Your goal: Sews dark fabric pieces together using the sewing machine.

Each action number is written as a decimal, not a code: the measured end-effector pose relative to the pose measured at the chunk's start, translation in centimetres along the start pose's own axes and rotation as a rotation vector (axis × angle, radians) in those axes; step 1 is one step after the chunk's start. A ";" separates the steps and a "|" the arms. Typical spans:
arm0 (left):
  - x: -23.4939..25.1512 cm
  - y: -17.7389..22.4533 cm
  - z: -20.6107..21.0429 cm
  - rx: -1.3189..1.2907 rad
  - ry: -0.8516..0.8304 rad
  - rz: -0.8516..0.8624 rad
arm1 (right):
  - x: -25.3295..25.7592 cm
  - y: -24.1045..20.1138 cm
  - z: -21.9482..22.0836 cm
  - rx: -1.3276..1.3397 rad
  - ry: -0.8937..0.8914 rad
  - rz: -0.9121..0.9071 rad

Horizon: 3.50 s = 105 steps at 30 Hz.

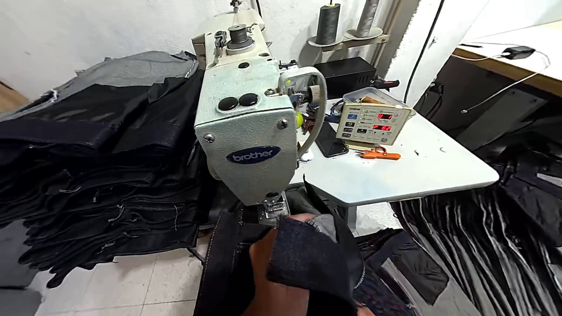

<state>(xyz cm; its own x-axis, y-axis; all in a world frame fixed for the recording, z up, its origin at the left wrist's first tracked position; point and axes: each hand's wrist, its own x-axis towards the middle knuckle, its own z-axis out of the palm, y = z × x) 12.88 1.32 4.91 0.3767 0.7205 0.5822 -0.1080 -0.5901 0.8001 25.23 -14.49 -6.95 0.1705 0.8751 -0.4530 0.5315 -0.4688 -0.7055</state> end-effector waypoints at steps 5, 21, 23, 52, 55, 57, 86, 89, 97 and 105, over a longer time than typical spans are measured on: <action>-1.7 0.0 -4.5 0.265 -0.580 -0.105 | -0.8 9.0 -20.0 -0.596 0.768 -0.318; 4.4 -10.3 -5.2 -0.245 0.361 -0.920 | 14.7 2.0 -19.3 0.039 0.417 -0.318; 3.9 -10.6 -5.2 -0.215 0.285 -0.894 | 15.6 2.3 -19.1 -0.172 0.444 -0.366; -3.2 -9.4 -7.2 -0.436 0.063 -0.727 | 9.8 -10.8 -10.1 0.020 0.475 -0.819; -3.3 -9.4 -7.2 -0.470 0.057 -0.724 | 10.7 -10.8 -9.9 0.257 0.284 -0.699; -3.5 -9.6 -7.3 -0.458 0.027 -0.716 | 11.4 -10.4 -10.1 0.038 0.374 -0.729; -1.1 -9.3 -5.7 0.710 -0.266 0.535 | 11.0 -8.9 -8.7 -0.427 0.610 -0.926; -0.5 -10.0 -6.2 0.618 -0.360 0.484 | 11.3 -7.7 -9.3 -0.222 0.524 -0.846; 0.3 -9.4 -5.6 0.686 -0.324 0.339 | 12.8 -8.1 -9.8 -0.288 0.717 -0.731; 0.4 -9.0 -6.0 0.663 -0.347 0.346 | 12.6 -7.7 -10.0 -0.250 0.679 -0.767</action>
<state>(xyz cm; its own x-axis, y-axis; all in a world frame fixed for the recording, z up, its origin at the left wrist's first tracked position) 8.52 9.15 -1.20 0.6964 0.3693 0.6154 0.2546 -0.9288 0.2693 31.61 1.39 -1.75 0.1041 0.8466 0.5219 0.8364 0.2094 -0.5065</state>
